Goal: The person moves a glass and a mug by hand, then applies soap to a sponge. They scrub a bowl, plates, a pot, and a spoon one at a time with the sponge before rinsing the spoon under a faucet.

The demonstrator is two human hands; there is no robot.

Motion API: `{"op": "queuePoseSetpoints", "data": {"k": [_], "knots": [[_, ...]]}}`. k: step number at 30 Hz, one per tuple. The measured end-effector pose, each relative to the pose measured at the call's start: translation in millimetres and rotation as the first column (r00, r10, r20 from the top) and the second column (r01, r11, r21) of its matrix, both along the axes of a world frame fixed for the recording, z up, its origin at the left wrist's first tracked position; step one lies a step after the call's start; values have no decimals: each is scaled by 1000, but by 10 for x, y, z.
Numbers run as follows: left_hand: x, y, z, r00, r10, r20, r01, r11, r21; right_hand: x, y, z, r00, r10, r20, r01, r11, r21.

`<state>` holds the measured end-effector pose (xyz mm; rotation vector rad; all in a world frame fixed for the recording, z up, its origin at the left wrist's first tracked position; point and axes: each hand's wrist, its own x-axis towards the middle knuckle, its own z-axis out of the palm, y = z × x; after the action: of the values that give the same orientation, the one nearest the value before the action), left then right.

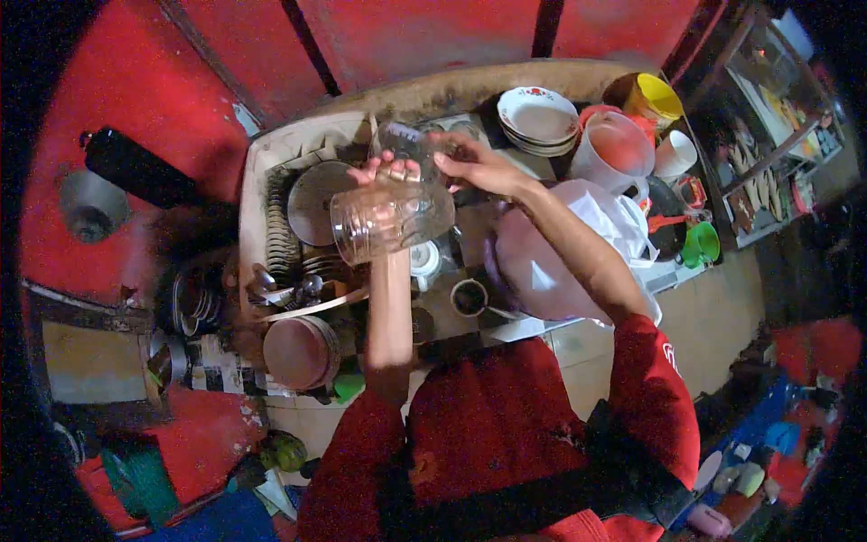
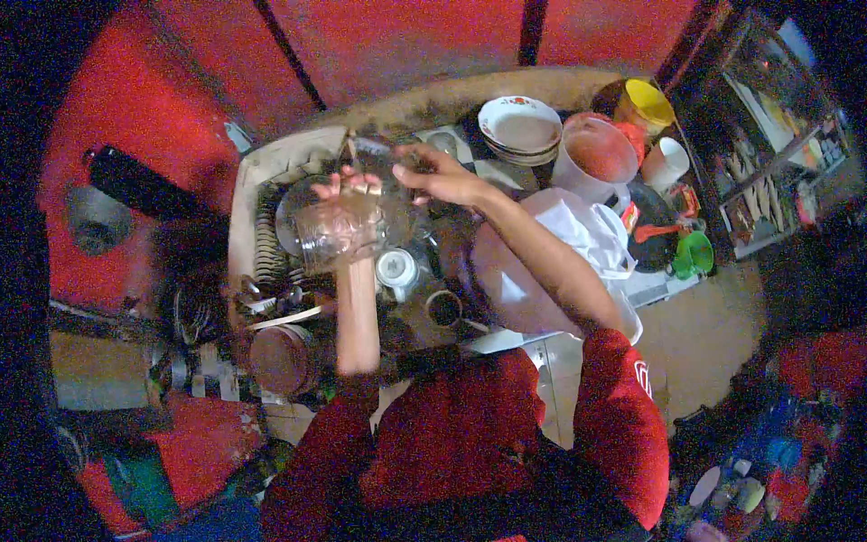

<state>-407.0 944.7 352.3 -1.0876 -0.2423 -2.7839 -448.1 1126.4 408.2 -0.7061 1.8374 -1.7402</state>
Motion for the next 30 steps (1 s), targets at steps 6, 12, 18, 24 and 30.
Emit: {"op": "queuePoseSetpoints", "data": {"k": [6,12,18,24,30], "knots": [[87,411,296,948,75,309,-20,984,-176,-327,387,29,902,-410,-137,382,904,-190],[112,148,-120,978,-167,125,183,975,-129,-546,904,454,621,-191,-761,540,808,238],[368,-16,-9,938,-235,256,229,972,56,-1008,791,-162,383,603,-700,468,527,710],[364,-53,-111,948,-141,285,154,988,-23,-1259,616,-877,473,645,-601,267,545,795],[145,21,-110,948,-167,272,173,985,1,-1024,607,-636,584,616,-529,257,478,840]]}}
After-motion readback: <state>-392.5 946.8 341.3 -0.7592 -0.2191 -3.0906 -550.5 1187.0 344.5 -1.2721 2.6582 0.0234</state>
